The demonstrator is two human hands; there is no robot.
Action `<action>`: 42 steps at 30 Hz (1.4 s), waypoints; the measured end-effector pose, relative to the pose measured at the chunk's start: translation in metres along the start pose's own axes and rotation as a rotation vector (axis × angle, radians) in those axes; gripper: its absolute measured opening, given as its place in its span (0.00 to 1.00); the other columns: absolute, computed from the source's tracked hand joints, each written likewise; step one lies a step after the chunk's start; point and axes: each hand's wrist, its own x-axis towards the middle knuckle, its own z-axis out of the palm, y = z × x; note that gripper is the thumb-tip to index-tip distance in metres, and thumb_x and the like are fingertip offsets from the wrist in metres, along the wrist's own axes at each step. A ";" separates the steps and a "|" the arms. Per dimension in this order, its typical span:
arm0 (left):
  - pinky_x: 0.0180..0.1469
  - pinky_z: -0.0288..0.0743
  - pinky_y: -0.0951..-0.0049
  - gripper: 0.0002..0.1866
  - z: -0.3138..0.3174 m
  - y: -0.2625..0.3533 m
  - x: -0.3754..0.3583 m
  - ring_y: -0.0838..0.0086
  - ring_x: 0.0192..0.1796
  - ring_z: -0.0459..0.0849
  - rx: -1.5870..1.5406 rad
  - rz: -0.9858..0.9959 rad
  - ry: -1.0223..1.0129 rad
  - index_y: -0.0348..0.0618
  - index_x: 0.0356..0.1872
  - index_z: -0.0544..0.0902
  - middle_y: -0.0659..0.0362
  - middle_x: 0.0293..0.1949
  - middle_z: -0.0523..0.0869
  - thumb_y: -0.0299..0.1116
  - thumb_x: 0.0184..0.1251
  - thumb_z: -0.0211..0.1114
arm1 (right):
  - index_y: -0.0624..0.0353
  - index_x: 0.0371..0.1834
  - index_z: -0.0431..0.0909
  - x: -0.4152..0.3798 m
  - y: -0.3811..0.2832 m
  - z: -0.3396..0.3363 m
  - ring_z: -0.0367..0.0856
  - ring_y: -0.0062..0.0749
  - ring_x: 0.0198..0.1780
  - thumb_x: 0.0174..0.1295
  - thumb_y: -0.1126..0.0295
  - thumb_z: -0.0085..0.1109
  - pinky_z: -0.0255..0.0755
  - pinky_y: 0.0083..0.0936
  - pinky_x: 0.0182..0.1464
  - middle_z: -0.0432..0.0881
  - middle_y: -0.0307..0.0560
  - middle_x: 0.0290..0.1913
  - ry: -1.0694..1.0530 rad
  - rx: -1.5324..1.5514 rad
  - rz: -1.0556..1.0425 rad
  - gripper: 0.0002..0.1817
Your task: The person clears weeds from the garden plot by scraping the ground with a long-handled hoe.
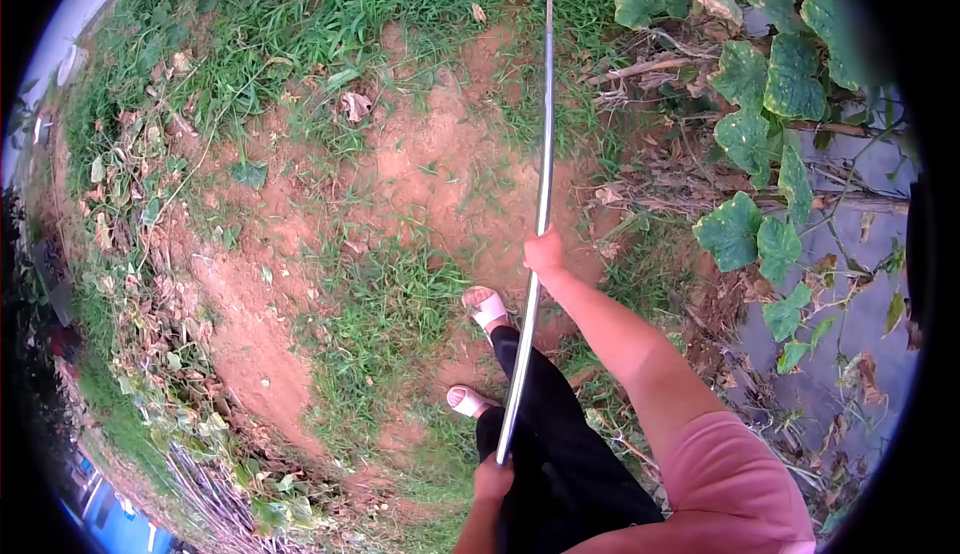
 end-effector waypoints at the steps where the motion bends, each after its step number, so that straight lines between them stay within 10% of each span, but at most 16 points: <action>1: 0.41 0.74 0.55 0.16 0.000 0.002 0.010 0.48 0.39 0.80 0.051 -0.058 0.012 0.44 0.38 0.80 0.44 0.33 0.82 0.46 0.58 0.58 | 0.63 0.37 0.69 0.007 0.008 0.001 0.81 0.43 0.25 0.53 0.69 0.53 0.73 0.38 0.25 0.78 0.55 0.26 0.052 -0.063 -0.065 0.11; 5: 0.38 0.75 0.54 0.18 0.022 -0.067 0.032 0.47 0.36 0.80 0.098 0.053 0.006 0.41 0.33 0.80 0.43 0.29 0.81 0.48 0.59 0.57 | 0.64 0.34 0.68 -0.011 0.067 0.038 0.79 0.57 0.35 0.51 0.66 0.56 0.72 0.42 0.38 0.78 0.63 0.29 0.088 -0.134 -0.108 0.14; 8: 0.34 0.75 0.55 0.23 0.031 -0.186 -0.037 0.48 0.33 0.81 0.149 -0.121 -0.085 0.39 0.29 0.81 0.45 0.26 0.82 0.53 0.56 0.58 | 0.64 0.34 0.67 -0.116 0.131 0.043 0.78 0.57 0.36 0.52 0.67 0.54 0.71 0.42 0.38 0.78 0.64 0.29 0.086 -0.065 -0.145 0.12; 15: 0.33 0.75 0.56 0.22 0.000 -0.257 -0.199 0.50 0.32 0.82 0.194 -0.336 -0.056 0.40 0.35 0.81 0.45 0.26 0.83 0.52 0.56 0.58 | 0.62 0.38 0.67 -0.314 0.137 -0.003 0.81 0.48 0.28 0.52 0.66 0.55 0.74 0.38 0.30 0.78 0.58 0.25 -0.120 -0.150 0.154 0.14; 21: 0.33 0.76 0.56 0.21 0.005 -0.300 -0.133 0.50 0.33 0.82 0.061 -0.055 0.117 0.40 0.38 0.80 0.44 0.28 0.83 0.50 0.58 0.56 | 0.64 0.38 0.66 -0.212 0.075 0.022 0.76 0.36 0.15 0.54 0.68 0.54 0.68 0.30 0.14 0.74 0.49 0.18 -0.129 0.158 0.154 0.13; 22: 0.33 0.75 0.56 0.22 -0.045 -0.151 -0.115 0.51 0.32 0.82 0.239 -0.187 0.113 0.42 0.33 0.81 0.46 0.25 0.83 0.53 0.54 0.60 | 0.64 0.37 0.66 -0.177 0.039 0.015 0.75 0.35 0.13 0.53 0.68 0.54 0.68 0.30 0.14 0.74 0.50 0.18 -0.138 0.227 0.206 0.13; 25: 0.35 0.75 0.55 0.21 -0.044 -0.033 -0.021 0.49 0.34 0.82 0.135 -0.122 0.030 0.41 0.33 0.81 0.44 0.28 0.83 0.52 0.56 0.59 | 0.65 0.34 0.68 -0.074 -0.032 0.001 0.79 0.41 0.18 0.55 0.66 0.53 0.72 0.33 0.18 0.78 0.56 0.22 -0.046 0.200 0.093 0.13; 28: 0.36 0.75 0.56 0.21 -0.007 -0.017 0.023 0.48 0.37 0.81 0.184 -0.068 -0.068 0.40 0.33 0.81 0.42 0.29 0.82 0.51 0.57 0.58 | 0.66 0.36 0.69 0.005 0.017 0.015 0.80 0.53 0.30 0.54 0.65 0.54 0.74 0.40 0.31 0.79 0.62 0.27 0.078 -0.187 -0.020 0.14; 35: 0.36 0.76 0.59 0.24 -0.034 -0.195 -0.131 0.55 0.34 0.84 0.378 -0.181 -0.111 0.43 0.32 0.83 0.47 0.27 0.83 0.56 0.52 0.60 | 0.66 0.43 0.67 -0.211 0.096 0.018 0.78 0.57 0.40 0.52 0.64 0.55 0.72 0.43 0.44 0.78 0.68 0.34 0.006 -0.209 0.126 0.19; 42: 0.40 0.74 0.55 0.19 -0.046 -0.083 -0.102 0.47 0.39 0.80 0.127 0.001 -0.006 0.39 0.33 0.79 0.43 0.30 0.82 0.49 0.57 0.59 | 0.71 0.37 0.71 -0.129 0.000 -0.017 0.82 0.45 0.26 0.49 0.72 0.55 0.76 0.34 0.24 0.79 0.61 0.28 -0.083 -0.202 0.054 0.15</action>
